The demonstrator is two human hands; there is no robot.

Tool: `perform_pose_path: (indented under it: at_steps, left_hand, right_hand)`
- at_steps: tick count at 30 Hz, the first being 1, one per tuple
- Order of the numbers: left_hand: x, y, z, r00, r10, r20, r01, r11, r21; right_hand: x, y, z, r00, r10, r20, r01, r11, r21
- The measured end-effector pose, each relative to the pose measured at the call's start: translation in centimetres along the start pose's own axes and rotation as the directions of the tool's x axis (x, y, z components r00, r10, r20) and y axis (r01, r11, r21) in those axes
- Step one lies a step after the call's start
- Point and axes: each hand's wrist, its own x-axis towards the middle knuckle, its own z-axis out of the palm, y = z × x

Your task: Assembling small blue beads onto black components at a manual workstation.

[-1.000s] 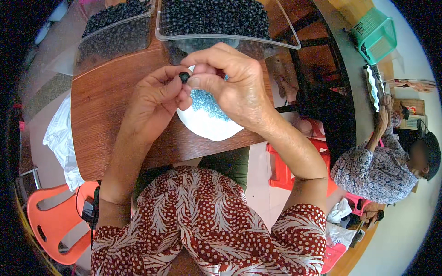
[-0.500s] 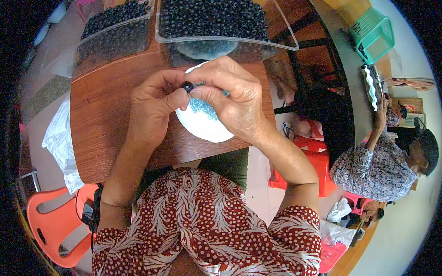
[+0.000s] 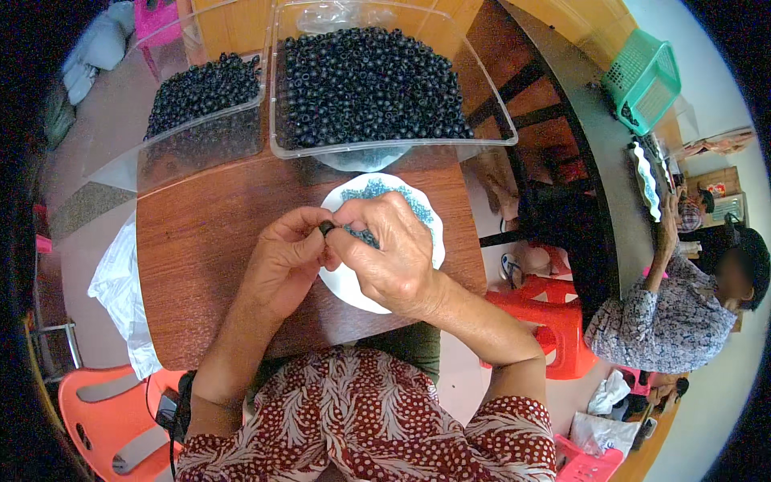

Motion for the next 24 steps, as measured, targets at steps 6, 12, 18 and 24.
perform_pose_path:
  at_steps: [6, 12, 18, 24]
  left_hand:
    - [1.0, 0.7, -0.7, 0.995, 0.025, -0.100, -0.019, 0.998, 0.065]
    - [1.4, 0.9, -1.8, 0.989, 0.038, -0.142, -0.023, 0.994, 0.105]
    - [1.9, 0.1, -2.7, 0.998, -0.036, -0.057, 0.039, 0.997, 0.065]
    - [1.5, 0.0, -3.6, 0.995, -0.065, -0.075, 0.068, 0.997, 0.030]
  right_hand:
    - [0.5, 1.5, 0.6, 0.999, 0.002, 0.037, -0.004, 0.999, 0.041]
    - [6.6, 6.7, -2.5, 0.972, 0.208, 0.113, -0.214, 0.976, 0.044]
    - [8.9, 18.3, 3.6, 0.719, 0.388, 0.577, -0.570, 0.804, 0.168]
    - [8.6, 21.0, 8.2, 0.654, 0.308, 0.691, -0.395, 0.918, -0.036]
